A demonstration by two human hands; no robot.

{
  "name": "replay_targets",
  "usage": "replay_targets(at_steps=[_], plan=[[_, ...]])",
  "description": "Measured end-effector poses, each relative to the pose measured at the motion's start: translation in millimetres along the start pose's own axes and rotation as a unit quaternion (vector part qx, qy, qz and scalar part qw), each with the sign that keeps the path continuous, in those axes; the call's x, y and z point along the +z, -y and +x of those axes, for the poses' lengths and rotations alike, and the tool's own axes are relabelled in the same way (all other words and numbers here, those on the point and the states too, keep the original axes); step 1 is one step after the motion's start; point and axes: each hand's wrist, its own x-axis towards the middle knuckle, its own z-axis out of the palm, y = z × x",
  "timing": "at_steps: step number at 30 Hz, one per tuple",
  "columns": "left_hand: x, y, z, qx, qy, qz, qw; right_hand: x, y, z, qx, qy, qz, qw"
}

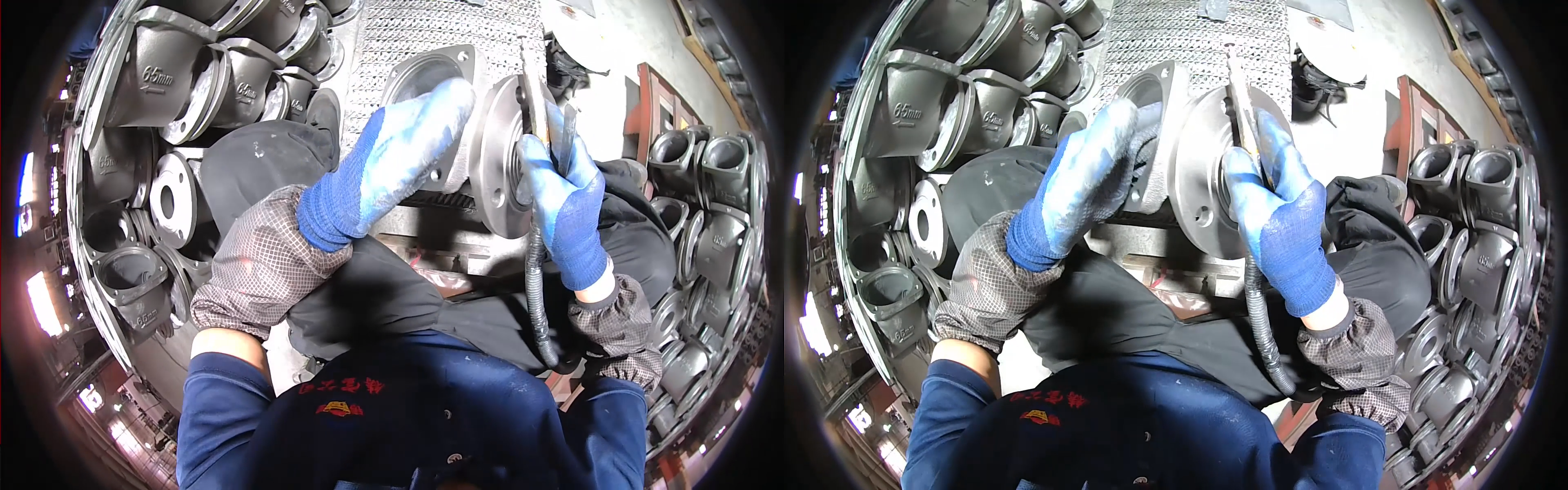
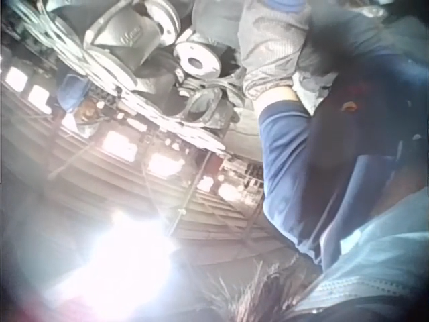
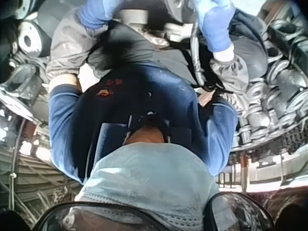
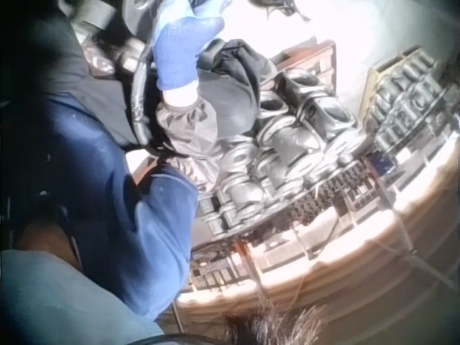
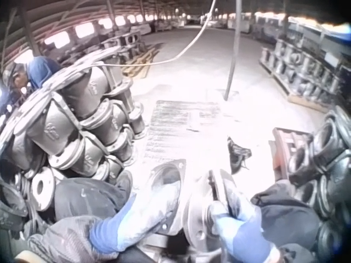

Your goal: The person picks up metal valve bodies from a pile, places them on a work surface, and uses a handheld grinder to smooth the edges and surfaces before returning them to a pile.

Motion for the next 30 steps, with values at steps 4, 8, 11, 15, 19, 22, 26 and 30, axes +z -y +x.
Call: replay_targets(at_steps=[4,8,11,15,19,22,26,30], plan=[[-0.4,-12.3,13.8,-0.099,0.037,-0.045,0.993,-13.5,-1.9,1.6,0.044,0.001,0.023,0.999],[-12.8,-17.5,27.0,-0.233,-0.142,-0.104,0.956,-28.6,-10.4,2.7,0.025,-0.025,0.011,0.999],[-12.9,48.2,-10.9,-0.476,-0.282,-0.177,0.814,-34.7,-14.2,2.8,0.018,-0.048,0.019,0.998],[43.2,52.6,-30.3,-0.439,-0.249,-0.460,0.731,-39.9,-25.8,11.1,-0.008,-0.056,0.015,0.998],[39.6,57.7,-24.9,-0.444,-0.184,-0.515,0.709,-40.7,-28.0,18.4,0.012,-0.082,0.041,0.996],[35.4,38.3,-4.5,-0.470,-0.210,-0.377,0.770,-45.9,-31.2,30.6,0.102,-0.078,0.020,0.992],[25.0,42.3,-6.4,-0.455,-0.254,-0.371,0.769,-33.7,-47.5,49.6,0.143,-0.069,0.095,0.983],[16.1,37.6,-2.7,-0.476,-0.237,-0.400,0.747,-25.9,-85.9,59.7,0.184,-0.047,0.082,0.978]])
